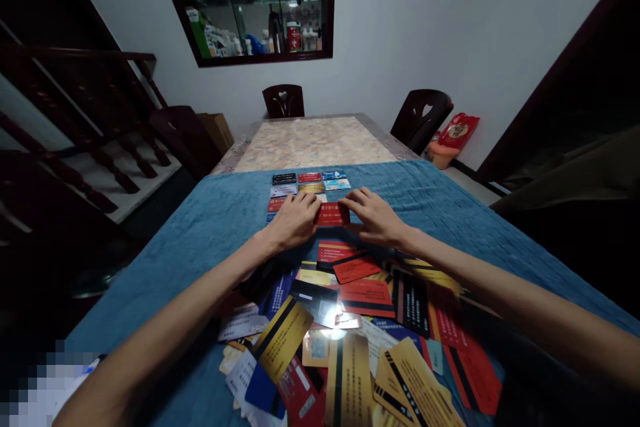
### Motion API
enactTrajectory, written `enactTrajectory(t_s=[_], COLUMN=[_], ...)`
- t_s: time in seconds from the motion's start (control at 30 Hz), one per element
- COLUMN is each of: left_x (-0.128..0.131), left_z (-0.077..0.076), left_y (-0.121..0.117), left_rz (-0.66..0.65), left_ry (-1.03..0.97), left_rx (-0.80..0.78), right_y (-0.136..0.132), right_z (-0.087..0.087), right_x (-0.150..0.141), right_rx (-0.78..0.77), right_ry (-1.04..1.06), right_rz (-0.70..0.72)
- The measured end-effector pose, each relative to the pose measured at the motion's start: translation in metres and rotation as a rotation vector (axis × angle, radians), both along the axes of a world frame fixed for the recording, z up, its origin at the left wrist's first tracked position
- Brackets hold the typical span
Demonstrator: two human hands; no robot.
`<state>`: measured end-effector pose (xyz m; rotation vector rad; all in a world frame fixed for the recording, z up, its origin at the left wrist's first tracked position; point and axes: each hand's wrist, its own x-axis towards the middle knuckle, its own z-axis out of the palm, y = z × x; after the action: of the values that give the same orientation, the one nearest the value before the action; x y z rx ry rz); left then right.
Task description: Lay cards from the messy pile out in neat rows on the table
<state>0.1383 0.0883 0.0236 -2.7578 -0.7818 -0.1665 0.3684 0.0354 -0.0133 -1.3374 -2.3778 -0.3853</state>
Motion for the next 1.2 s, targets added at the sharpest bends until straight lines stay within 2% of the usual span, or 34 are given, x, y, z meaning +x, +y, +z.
enactTrajectory(t_s=[0.3,0.67,0.83,1.2], left_x=[0.001,0.007,0.013,0.028], left_z=[0.015,0.012,0.008,-0.004], left_y=[0.050,0.113,0.139,0.177], left_rz=[0.023,0.044,0.089,0.227], left_ry=[0.034,-0.006,0.002,0.022], left_rx=[-0.022,-0.078,-0.097,-0.124], right_y=[0.055,0.115,0.139,0.200], right_z=[0.021,0.030,0.026,0.001], right_x=[-0.003,-0.003,-0.002,0.007], right_rx=[-0.086,-0.149,-0.156,-0.198], right_ry=[-0.077,-0.074,-0.048,-0.010], right_rz=[-0.060,-0.079,-0.107,-0.128])
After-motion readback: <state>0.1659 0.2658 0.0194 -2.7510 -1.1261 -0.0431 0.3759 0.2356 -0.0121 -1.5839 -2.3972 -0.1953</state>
